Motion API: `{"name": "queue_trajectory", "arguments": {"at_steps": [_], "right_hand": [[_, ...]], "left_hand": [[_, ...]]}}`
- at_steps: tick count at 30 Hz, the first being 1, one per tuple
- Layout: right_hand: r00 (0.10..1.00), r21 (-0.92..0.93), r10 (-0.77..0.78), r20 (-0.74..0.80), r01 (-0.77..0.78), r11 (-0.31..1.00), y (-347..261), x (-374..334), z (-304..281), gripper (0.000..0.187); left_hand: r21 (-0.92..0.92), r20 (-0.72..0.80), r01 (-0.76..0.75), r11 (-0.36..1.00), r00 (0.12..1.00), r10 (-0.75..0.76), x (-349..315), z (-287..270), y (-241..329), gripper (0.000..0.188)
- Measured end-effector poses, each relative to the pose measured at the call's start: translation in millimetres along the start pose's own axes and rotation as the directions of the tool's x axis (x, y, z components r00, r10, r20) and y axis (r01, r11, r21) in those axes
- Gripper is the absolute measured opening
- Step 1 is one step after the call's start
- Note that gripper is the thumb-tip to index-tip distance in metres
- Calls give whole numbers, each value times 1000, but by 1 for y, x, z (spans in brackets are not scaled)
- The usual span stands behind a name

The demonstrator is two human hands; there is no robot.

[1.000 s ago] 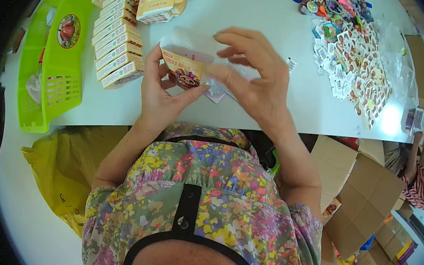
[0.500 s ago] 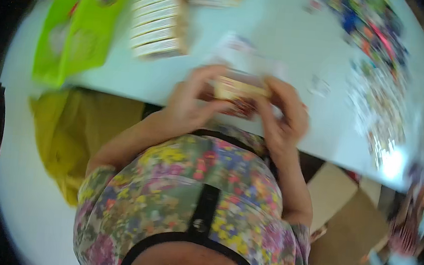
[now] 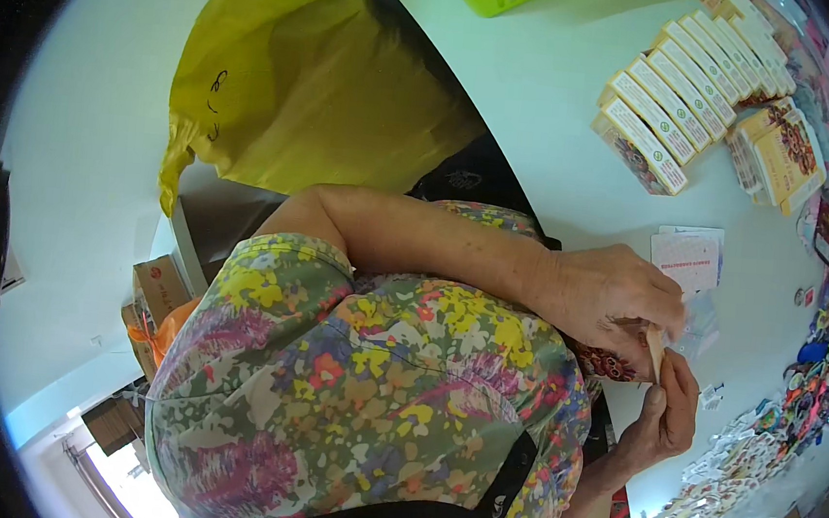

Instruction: Assembling small toy boxes and placing toys and stickers inside.

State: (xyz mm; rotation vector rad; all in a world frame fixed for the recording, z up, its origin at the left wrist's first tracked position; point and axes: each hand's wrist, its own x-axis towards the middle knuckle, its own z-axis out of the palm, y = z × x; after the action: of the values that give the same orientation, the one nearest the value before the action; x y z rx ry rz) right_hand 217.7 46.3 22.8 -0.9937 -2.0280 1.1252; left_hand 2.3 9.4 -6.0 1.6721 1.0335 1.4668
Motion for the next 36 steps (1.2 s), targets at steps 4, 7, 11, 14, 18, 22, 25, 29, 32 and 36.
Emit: {"name": "queue_trajectory", "arguments": {"at_steps": [4,7,11,14,18,22,25,29,32,36], "right_hand": [[990,-116,125,59,-117,986,-19,6,-11,19],[995,-258,15,100,11,966,-24,18,-11,15],[993,-218,47,109,-22,976,-29,34,-13,11],[979,-9,155,132,-155,988,-23,37,-14,8],[969,-14,236,69,-236,972,-13,13,-11,11],[998,-62,23,61,-20,998,-6,-9,3,29],[996,105,-81,30,77,992,-4,-6,11,37],[948,455,310,63,-304,837,-25,14,36,36],[982,136,67,175,-91,986,-32,50,51,35],[913,-245,-390,119,407,880,-31,95,84,34]], "left_hand": [[-132,106,17,991,994,-3,12,-1,-8,25],[-122,70,246,962,969,-238,14,-13,1,22],[-274,155,439,856,898,-411,22,-16,5,16],[-249,201,525,814,850,-486,24,-18,3,12],[-214,250,325,921,930,-270,11,-18,-3,8],[-174,277,337,925,918,-283,4,-22,0,20],[-30,319,144,989,939,-127,-5,-28,7,21],[-162,10,239,958,971,-240,-26,-46,16,26],[-325,-215,282,903,908,-361,-34,-57,7,34],[376,-484,210,902,875,-2,-55,-84,5,32]]}}
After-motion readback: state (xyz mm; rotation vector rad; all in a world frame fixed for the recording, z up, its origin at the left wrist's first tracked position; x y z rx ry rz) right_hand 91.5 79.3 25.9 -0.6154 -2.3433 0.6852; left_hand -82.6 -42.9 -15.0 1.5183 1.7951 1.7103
